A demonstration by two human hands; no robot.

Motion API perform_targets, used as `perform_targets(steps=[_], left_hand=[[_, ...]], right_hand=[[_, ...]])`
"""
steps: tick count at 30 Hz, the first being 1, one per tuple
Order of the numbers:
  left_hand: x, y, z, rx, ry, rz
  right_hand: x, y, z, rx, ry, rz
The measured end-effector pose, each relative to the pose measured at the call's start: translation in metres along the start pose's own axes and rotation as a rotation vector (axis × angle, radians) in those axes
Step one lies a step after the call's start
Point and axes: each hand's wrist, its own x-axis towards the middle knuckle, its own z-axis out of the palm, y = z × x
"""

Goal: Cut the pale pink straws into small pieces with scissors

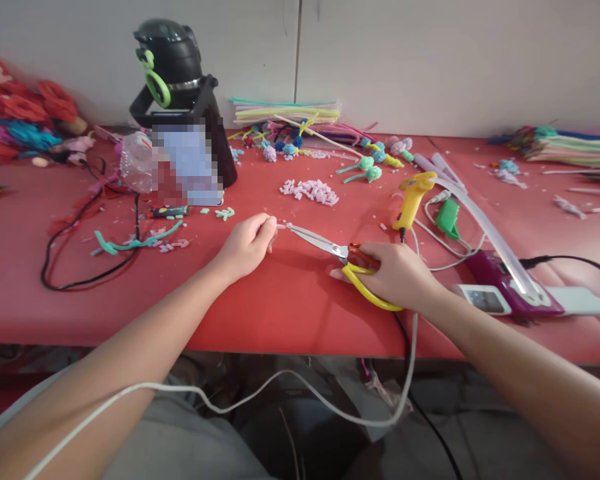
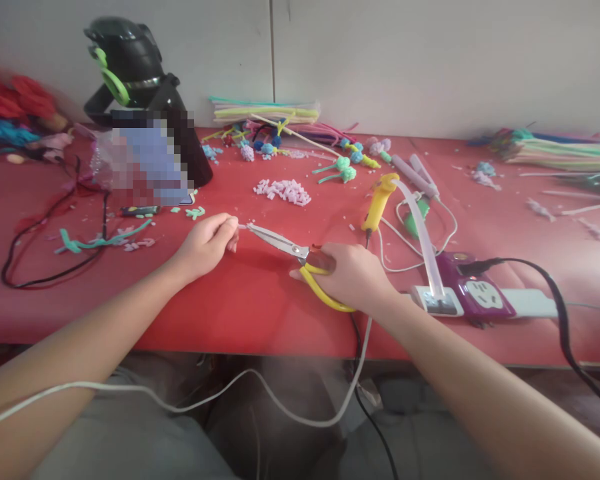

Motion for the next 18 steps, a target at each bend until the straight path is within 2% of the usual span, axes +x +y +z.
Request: perform_targets(steps=[18], left_hand=[[-0.0008,0.0024,-0.0004,-0.008,-0.042,0.012]], right_hand=[[0.0032,0.0008,0.0021,-0.051,-0.018,0.012]])
